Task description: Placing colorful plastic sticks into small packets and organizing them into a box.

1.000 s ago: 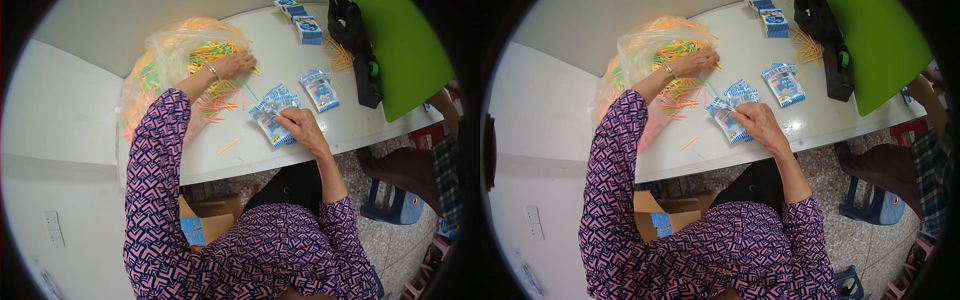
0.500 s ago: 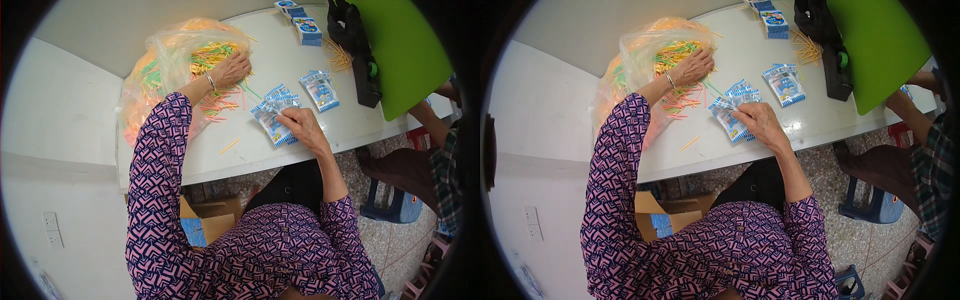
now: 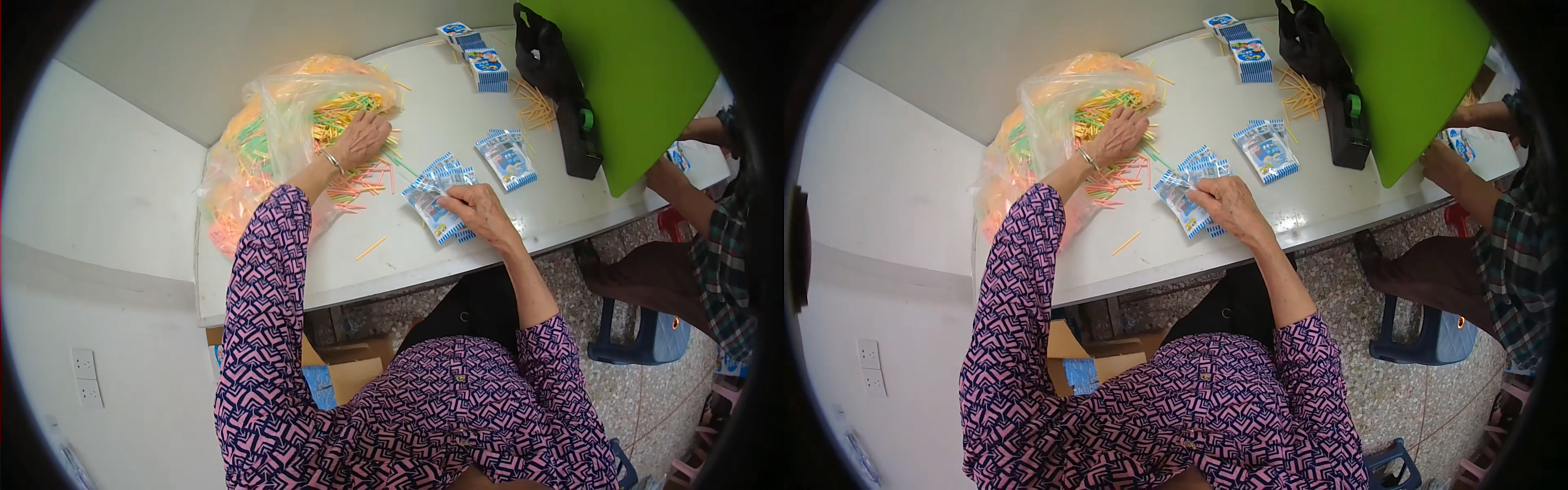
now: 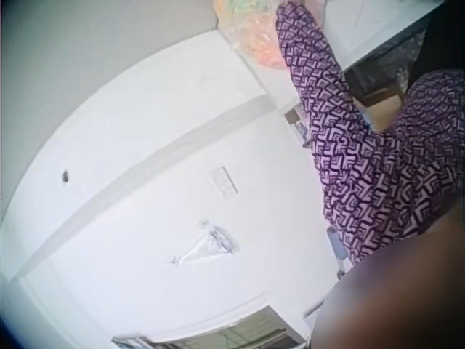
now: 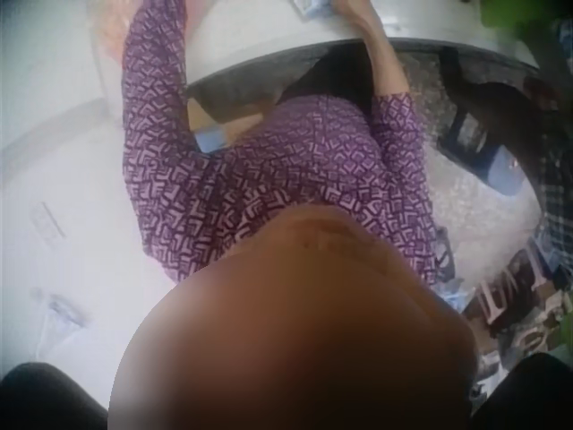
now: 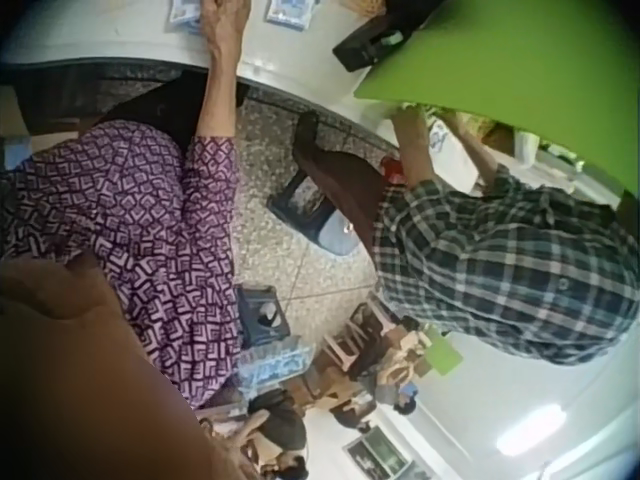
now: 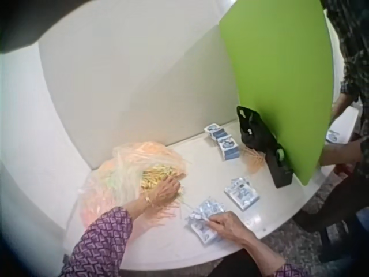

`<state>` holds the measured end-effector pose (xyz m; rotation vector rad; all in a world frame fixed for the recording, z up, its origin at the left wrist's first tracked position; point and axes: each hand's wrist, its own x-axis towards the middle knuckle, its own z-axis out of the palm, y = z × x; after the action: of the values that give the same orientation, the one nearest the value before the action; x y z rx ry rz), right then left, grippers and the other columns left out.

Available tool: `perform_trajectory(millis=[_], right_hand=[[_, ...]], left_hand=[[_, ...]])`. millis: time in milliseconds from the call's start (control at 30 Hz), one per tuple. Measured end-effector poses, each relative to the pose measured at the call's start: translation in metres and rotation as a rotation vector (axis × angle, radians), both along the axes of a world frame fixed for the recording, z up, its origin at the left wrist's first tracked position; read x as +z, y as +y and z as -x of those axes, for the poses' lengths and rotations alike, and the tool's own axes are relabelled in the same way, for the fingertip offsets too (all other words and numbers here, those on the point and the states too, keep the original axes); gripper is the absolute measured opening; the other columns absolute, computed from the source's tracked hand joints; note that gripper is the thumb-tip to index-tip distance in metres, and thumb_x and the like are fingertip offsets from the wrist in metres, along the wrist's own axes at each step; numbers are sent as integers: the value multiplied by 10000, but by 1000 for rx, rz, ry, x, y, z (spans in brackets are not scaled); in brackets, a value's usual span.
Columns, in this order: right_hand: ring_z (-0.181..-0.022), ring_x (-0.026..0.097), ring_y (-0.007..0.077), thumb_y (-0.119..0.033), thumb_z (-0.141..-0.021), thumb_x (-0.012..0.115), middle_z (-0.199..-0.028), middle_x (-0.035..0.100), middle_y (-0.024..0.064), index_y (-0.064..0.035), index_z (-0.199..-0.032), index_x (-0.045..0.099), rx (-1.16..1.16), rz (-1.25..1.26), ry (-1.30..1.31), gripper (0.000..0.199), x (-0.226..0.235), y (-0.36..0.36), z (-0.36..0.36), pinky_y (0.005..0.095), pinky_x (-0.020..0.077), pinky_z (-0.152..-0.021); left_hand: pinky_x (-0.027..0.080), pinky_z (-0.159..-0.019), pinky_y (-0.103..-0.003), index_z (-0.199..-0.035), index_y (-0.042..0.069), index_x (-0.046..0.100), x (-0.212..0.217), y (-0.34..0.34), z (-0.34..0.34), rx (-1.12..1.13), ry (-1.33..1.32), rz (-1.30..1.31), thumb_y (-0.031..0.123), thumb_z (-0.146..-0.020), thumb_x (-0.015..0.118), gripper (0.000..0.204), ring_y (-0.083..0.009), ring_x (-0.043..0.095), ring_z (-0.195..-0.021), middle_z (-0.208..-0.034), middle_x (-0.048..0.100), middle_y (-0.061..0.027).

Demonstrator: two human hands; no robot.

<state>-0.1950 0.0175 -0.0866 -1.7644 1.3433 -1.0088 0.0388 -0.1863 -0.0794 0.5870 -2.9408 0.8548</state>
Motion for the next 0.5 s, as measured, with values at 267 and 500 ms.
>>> perform_trajectory(millis=[267,500], right_hand=[[-551,405,44,-227,-880,581,-591,490,-30,-24,-669,549,-77,-140,-460,294,31,0,-16,239,319,-496],[-839,548,94,-193,-913,559,-888,618,27,-51,-947,577,-148,-280,-1248,147,31,-52,-68,267,418,-804]], left_hand=[[436,-693,-392,-908,13,472,8,9,-20,436,910,-727,110,-906,426,107,-281,543,-772,-805,560,-114],[505,-746,-352,-893,0,513,37,43,-21,348,1752,-1615,136,-932,471,148,-197,576,-765,-822,570,-106]])
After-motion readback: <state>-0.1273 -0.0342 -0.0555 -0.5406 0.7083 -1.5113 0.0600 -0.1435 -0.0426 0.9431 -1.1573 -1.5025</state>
